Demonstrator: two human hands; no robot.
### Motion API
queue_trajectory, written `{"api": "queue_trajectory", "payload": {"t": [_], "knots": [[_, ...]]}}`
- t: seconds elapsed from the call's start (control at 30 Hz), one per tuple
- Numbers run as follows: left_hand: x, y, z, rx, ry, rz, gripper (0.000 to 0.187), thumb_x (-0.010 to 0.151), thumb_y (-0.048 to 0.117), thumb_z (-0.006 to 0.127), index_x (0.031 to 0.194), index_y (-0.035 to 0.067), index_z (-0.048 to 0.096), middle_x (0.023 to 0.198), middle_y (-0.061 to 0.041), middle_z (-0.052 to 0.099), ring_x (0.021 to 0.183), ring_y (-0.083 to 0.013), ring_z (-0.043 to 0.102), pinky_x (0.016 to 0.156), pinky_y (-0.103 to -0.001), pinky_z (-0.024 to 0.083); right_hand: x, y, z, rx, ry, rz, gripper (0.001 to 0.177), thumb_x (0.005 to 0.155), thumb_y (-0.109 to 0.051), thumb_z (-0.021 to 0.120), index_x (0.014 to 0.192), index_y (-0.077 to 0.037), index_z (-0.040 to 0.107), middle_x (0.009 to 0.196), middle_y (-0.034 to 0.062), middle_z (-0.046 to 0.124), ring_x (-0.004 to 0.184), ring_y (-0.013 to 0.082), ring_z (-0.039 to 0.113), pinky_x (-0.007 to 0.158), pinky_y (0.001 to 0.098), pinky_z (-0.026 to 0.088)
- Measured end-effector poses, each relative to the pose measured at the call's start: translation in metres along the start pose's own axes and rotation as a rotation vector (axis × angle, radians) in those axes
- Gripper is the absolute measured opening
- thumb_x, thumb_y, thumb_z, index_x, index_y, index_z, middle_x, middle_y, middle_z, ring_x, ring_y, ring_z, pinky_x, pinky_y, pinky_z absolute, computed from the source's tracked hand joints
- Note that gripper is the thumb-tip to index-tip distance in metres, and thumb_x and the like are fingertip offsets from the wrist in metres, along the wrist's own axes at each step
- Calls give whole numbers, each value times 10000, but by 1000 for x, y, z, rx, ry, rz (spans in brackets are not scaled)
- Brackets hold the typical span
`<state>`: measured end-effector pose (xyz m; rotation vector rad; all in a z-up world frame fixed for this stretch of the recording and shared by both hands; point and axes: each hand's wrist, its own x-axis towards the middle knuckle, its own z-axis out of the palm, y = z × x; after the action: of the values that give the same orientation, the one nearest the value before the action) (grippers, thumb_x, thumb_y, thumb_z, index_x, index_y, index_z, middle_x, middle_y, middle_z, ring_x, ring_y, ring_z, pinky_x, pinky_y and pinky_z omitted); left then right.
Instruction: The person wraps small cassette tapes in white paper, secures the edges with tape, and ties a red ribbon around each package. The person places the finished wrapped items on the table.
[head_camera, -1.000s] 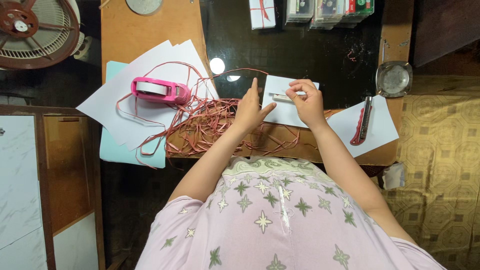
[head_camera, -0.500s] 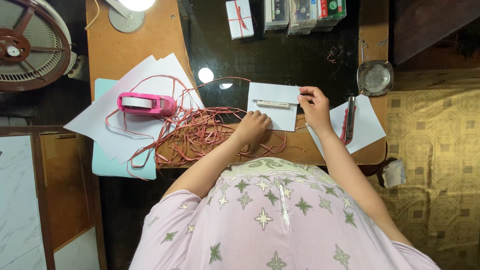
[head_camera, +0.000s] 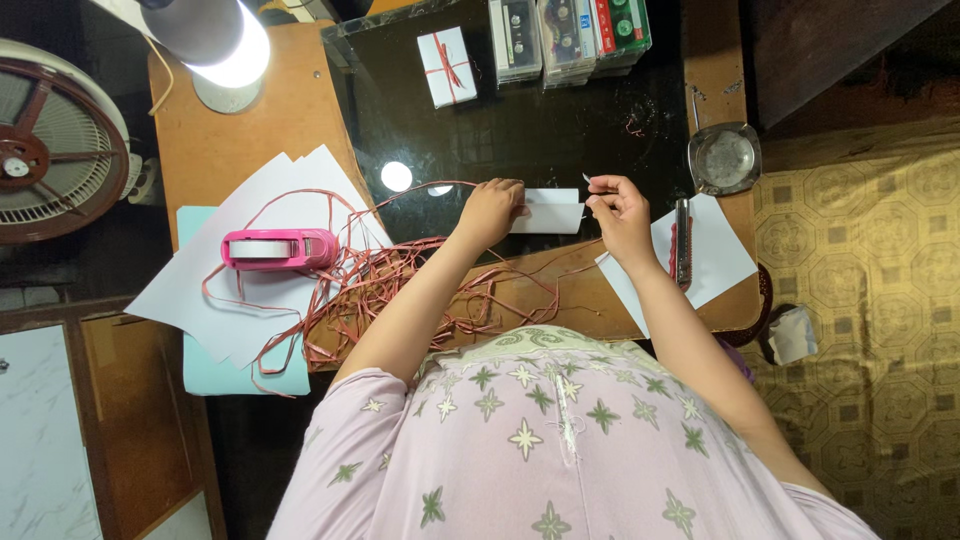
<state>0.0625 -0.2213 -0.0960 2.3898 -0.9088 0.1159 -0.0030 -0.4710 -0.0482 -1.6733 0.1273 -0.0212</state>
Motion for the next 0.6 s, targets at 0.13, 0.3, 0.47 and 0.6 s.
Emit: {"api": "queue_trajectory", "payload": {"t": [0.13, 0.3, 0.47, 0.6], "knots": [[15, -18, 16, 42, -188, -94, 261, 923, 276, 723, 931, 49, 595, 939, -112, 700, 985, -327, 646, 858, -456, 495, 4, 7, 0, -42, 19, 7, 261, 980, -2, 642, 1240, -2, 617, 1164, 80, 666, 907, 65, 637, 802, 217, 527], [15, -28, 28, 10, -136, -82, 243, 894, 232, 735, 903, 48, 576, 920, -109, 680, 961, -328, 625, 862, -438, 496, 6, 11, 5, -87, 18, -14, 262, 983, -1, 634, 1244, -4, 615, 1158, 89, 677, 956, 80, 650, 817, 215, 544], [6, -26, 31, -5, -11, -15, 207, 841, 185, 738, 906, 51, 596, 905, -91, 644, 941, -316, 598, 844, -430, 492, 2, 13, 24, -376, -42, -137, 353, 926, -5, 673, 1273, -36, 613, 1181, 102, 717, 1090, 206, 678, 890, 342, 545], [3, -26, 32, -40, 2, -18, 175, 848, 162, 735, 908, 59, 607, 908, -84, 634, 954, -310, 595, 854, -426, 492, 6, 18, 40, -594, -177, -343, 477, 894, -52, 739, 1337, -68, 562, 1208, 111, 714, 1198, 300, 628, 1027, 440, 499]]}}
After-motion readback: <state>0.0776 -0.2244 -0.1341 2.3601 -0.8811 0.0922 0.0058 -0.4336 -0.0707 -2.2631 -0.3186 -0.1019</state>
